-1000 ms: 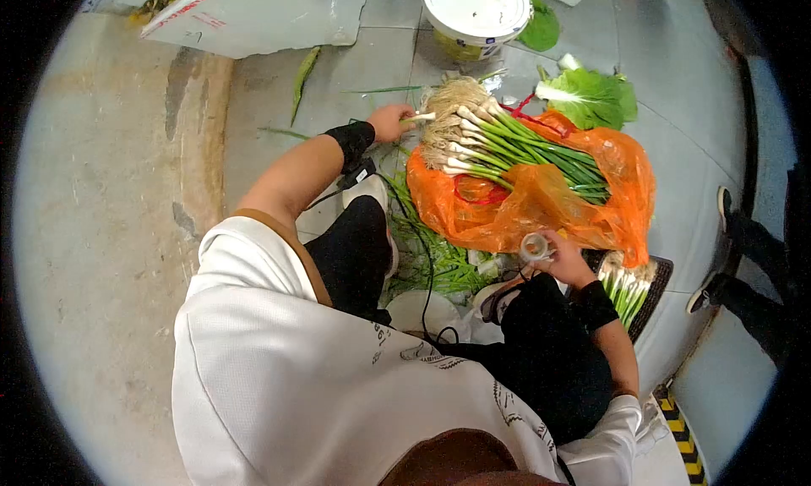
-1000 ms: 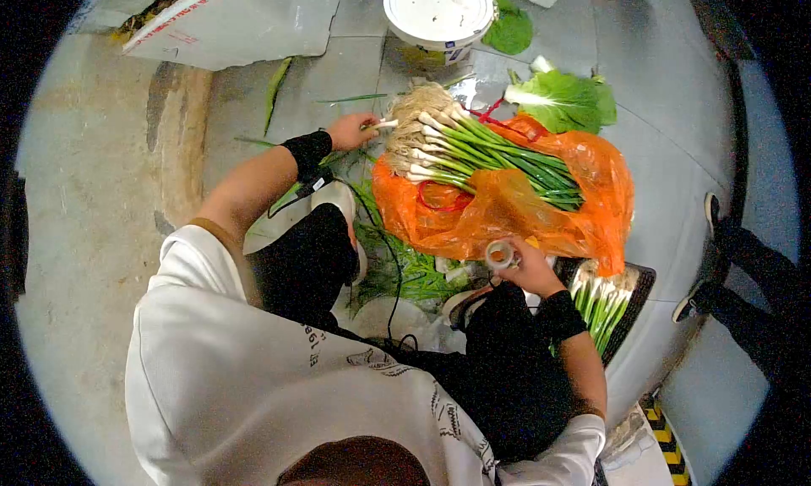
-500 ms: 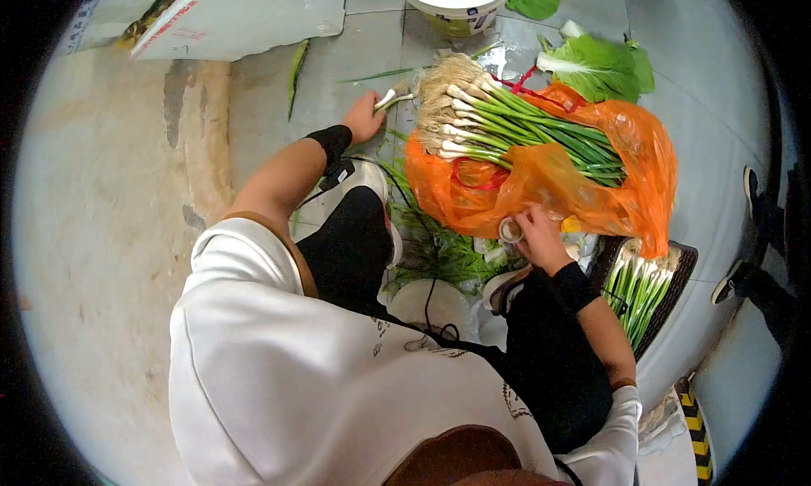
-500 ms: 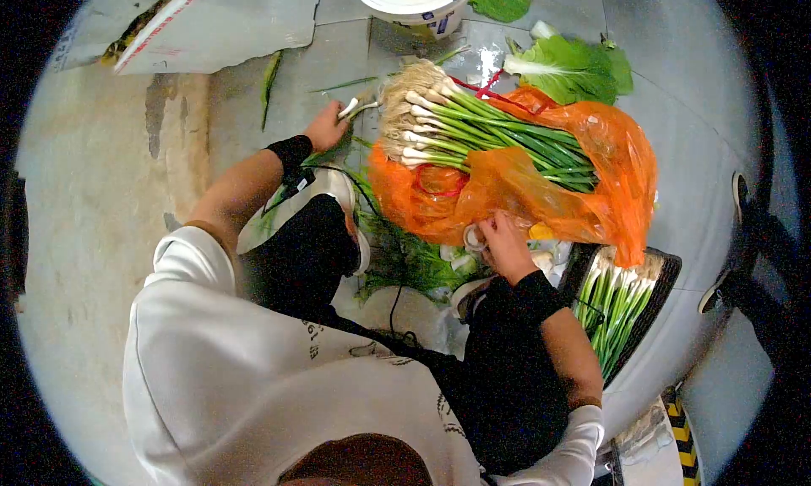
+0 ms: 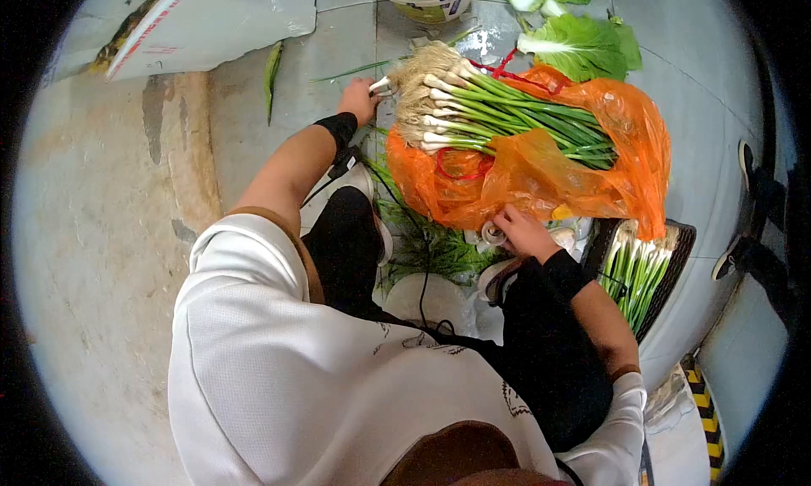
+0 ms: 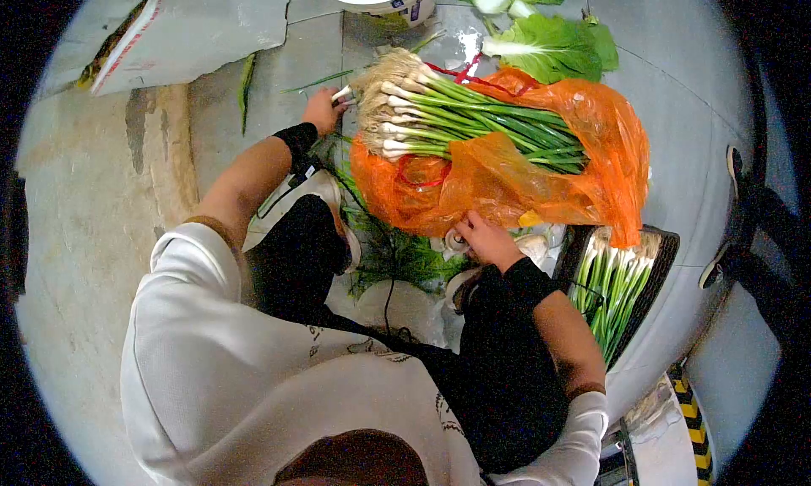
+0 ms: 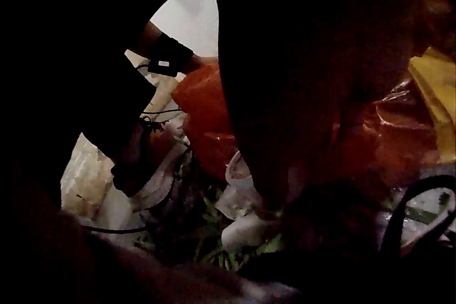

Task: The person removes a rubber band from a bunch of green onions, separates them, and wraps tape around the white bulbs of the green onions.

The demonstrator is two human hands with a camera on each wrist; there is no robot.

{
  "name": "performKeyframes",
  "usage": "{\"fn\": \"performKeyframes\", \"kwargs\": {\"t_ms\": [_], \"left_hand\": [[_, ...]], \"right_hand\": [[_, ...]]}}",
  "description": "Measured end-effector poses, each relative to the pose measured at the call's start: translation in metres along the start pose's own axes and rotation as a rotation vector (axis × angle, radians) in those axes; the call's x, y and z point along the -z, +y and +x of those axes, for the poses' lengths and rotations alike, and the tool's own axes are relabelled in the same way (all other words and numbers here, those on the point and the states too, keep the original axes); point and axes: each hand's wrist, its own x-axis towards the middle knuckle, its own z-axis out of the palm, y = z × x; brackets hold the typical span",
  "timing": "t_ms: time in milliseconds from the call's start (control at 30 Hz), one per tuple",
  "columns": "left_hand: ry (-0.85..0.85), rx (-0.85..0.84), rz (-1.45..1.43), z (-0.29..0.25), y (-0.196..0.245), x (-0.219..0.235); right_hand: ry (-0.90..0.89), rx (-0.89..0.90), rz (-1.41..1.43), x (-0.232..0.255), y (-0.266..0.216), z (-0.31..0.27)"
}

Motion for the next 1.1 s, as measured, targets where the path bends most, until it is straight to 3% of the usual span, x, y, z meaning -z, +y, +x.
{"fn": "performKeyframes", "kwargs": {"t_ms": [67,133,300,367,433,500,567,633,667,733,800,833,900,1033,1100], "left_hand": [[-0.046,-0.008,0.027,0.003,-0.009,-0.004],[0.092,-0.083,0.012,0.002,-0.010,-0.004],[0.011,0.014,-0.092,-0.018,0.014,0.056],[-0.016,-0.021,-0.250,-0.039,0.040,0.098],[-0.025,-0.089,-0.206,-0.056,0.063,0.138],[-0.238,-0.157,-0.632,-0.069,0.088,0.170],[-0.301,-0.123,-0.577,-0.084,0.133,0.208],[-0.384,-0.292,-0.688,-0.098,0.174,0.232],[-0.396,-0.297,-0.663,-0.108,0.199,0.244],[-0.426,-0.386,-0.735,-0.119,0.236,0.249],[-0.438,-0.450,-0.756,-0.128,0.274,0.252],[-0.459,-0.392,-0.735,-0.136,0.296,0.259],[-0.451,-0.487,-0.771,-0.137,0.323,0.250],[-0.335,-0.570,-0.767,-0.145,0.372,0.238],[-0.341,-0.590,-0.755,-0.141,0.383,0.234]], "right_hand": [[-0.004,-0.012,-0.026,-0.002,-0.001,0.001],[0.003,-0.012,-0.048,0.000,-0.002,0.001],[0.084,0.025,-0.015,0.041,-0.020,-0.007],[0.160,0.101,0.007,0.071,-0.033,-0.011],[0.236,0.157,0.054,0.111,-0.051,-0.010],[0.376,0.226,0.113,0.144,-0.065,-0.003],[0.460,0.260,0.192,0.184,-0.087,0.005],[0.663,0.194,0.407,0.215,-0.110,0.011],[0.694,0.194,0.404,0.224,-0.117,0.013],[0.780,0.241,0.803,0.239,-0.128,0.015],[0.882,0.295,0.969,0.248,-0.132,0.015],[0.946,0.351,1.134,0.252,-0.132,0.012],[1.021,0.379,1.181,0.259,-0.132,-0.004],[1.285,0.114,0.932,0.269,-0.127,-0.040],[1.343,0.244,1.027,0.276,-0.121,-0.048]]}}
